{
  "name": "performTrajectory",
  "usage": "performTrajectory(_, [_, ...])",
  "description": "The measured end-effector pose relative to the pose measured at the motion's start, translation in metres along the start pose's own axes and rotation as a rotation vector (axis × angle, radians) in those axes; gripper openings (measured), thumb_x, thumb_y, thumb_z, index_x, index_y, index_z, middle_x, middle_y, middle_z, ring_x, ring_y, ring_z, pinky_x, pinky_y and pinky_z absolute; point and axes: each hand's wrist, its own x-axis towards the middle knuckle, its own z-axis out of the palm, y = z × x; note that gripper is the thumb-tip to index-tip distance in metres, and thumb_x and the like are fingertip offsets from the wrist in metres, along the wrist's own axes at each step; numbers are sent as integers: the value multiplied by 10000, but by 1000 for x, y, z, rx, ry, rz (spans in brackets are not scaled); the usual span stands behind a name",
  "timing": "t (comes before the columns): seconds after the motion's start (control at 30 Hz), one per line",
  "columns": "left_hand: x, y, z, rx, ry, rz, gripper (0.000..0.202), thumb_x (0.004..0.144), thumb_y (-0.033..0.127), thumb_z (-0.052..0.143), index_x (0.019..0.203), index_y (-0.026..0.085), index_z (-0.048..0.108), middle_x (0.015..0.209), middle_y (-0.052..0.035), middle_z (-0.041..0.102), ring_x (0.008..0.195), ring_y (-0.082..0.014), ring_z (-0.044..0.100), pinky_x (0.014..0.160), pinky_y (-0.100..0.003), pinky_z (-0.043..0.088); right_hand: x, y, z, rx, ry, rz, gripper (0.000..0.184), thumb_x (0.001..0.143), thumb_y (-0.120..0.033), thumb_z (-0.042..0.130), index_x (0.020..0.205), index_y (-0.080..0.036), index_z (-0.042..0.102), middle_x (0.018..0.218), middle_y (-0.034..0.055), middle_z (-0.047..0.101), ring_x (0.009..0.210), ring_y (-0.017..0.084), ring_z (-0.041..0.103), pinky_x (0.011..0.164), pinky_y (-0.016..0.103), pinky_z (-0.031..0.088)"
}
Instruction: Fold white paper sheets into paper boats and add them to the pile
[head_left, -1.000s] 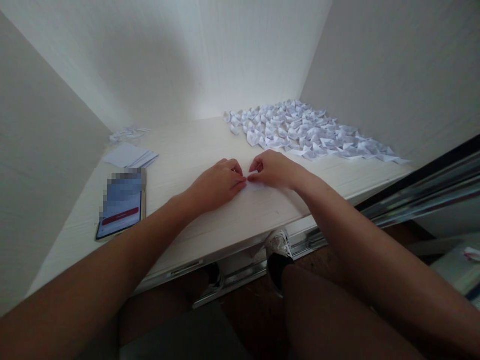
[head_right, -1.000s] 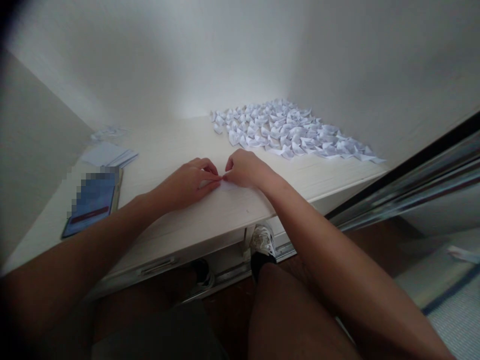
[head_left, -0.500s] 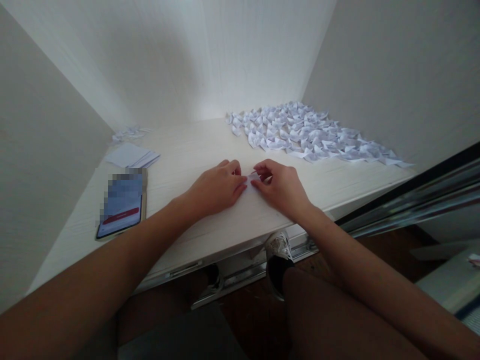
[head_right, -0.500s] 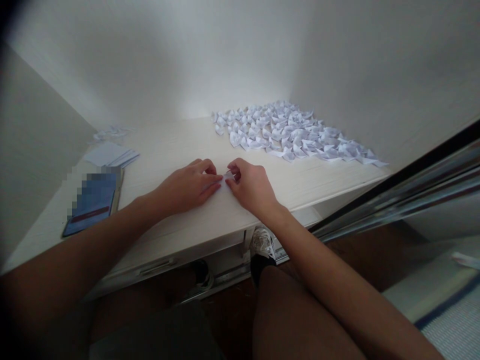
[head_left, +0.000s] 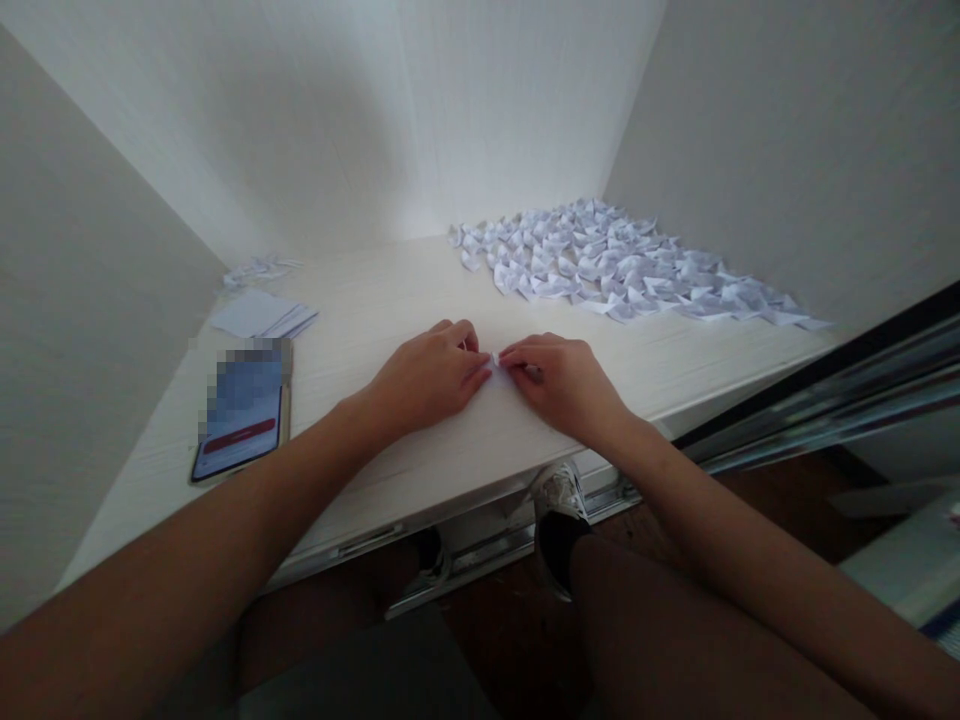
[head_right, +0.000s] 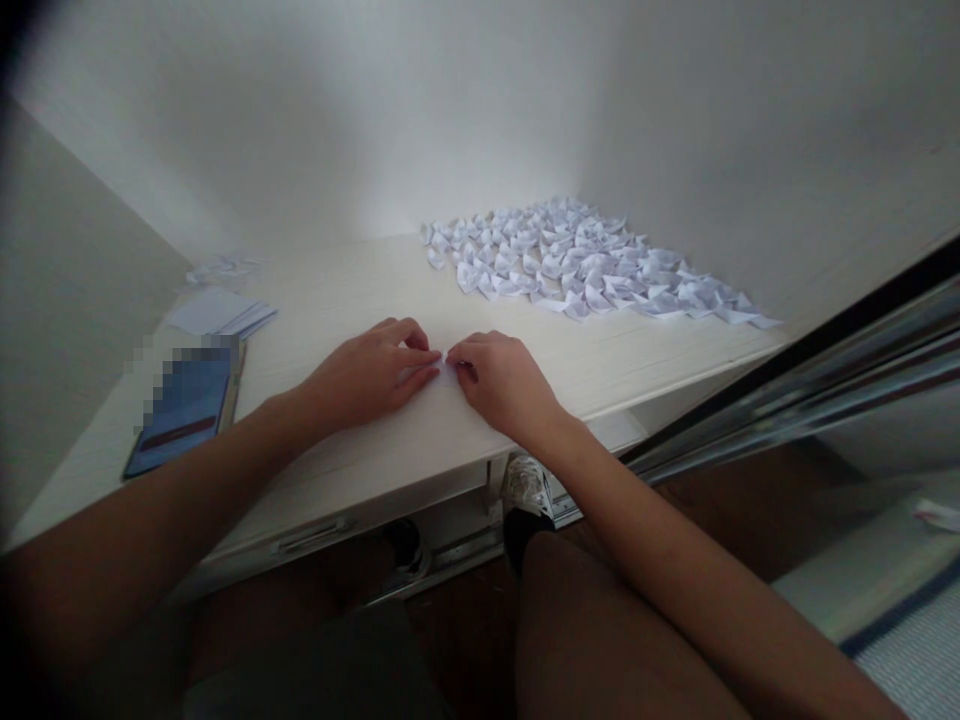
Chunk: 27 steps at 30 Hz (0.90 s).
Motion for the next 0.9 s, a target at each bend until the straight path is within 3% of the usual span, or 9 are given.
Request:
performTrajectory(0.2, [0, 1, 0, -1, 9, 6, 380, 1053, 339, 456, 1055, 163, 794, 1090, -134, 666, 977, -258, 619, 851, -394, 521, -1, -1, 2, -56, -15, -36, 285, 892, -110, 576, 1011, -147, 833, 1079, 110, 807, 1008, 277, 726, 958, 416, 560])
performTrajectory(0.9, [3, -3, 4, -53, 1, 56, 404, 1063, 308, 432, 1002, 145, 796, 1076, -129, 722, 1003, -243, 649, 897, -390, 538, 1, 1, 2, -37, -49, -43, 261, 877, -117, 574, 948, -165, 821, 1095, 98, 793, 1026, 246, 711, 997, 386, 533])
